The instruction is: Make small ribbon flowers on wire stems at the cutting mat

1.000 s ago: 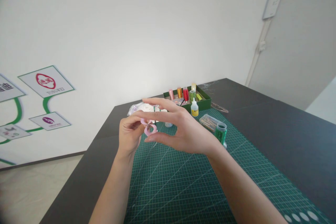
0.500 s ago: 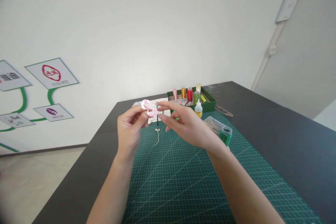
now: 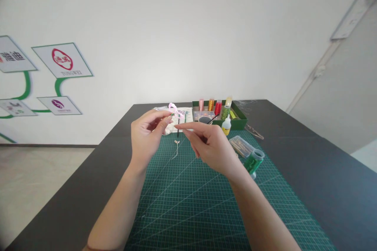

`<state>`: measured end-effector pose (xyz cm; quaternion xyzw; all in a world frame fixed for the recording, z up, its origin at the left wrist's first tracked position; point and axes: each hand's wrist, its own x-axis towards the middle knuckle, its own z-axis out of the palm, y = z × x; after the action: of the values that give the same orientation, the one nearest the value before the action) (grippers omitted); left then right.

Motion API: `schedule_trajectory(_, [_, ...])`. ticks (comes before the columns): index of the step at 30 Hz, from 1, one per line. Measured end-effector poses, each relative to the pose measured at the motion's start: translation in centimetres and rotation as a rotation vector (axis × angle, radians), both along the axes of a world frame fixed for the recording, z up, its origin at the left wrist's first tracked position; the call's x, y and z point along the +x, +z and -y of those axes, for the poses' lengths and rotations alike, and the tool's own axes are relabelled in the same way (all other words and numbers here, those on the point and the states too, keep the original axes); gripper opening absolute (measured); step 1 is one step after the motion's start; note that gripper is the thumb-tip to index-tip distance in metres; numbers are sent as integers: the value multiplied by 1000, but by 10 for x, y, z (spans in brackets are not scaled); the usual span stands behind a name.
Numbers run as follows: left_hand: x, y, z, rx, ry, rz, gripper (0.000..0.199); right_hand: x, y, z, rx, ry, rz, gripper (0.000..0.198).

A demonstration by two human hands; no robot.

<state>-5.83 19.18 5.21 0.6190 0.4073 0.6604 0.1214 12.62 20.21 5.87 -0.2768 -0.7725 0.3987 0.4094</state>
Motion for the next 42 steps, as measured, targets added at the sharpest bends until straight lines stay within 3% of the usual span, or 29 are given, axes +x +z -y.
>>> schedule_trajectory(6, [3, 2, 2, -10, 37, -46, 10, 4, 1, 6, 151, -131, 122, 33])
schedule_trajectory(11, [2, 4, 7, 30, 47, -148, 12, 13, 4, 8, 197, -160, 183, 32])
schedule_trajectory(20, [7, 5, 14, 61, 61, -340, 16, 27, 17, 19, 221, -17, 261, 30])
schedule_trajectory(27, [15, 1, 18, 43, 18, -548, 18, 47, 24, 23, 224, 55, 152, 30])
schedule_trajectory(34, [23, -2, 19, 15, -80, -681, 18, 56, 18, 3, 157, -30, 52, 30])
schedule_trajectory(42, [27, -1, 19, 44, -137, -702, 15, 55, 9, -27, 145, -37, 23, 31])
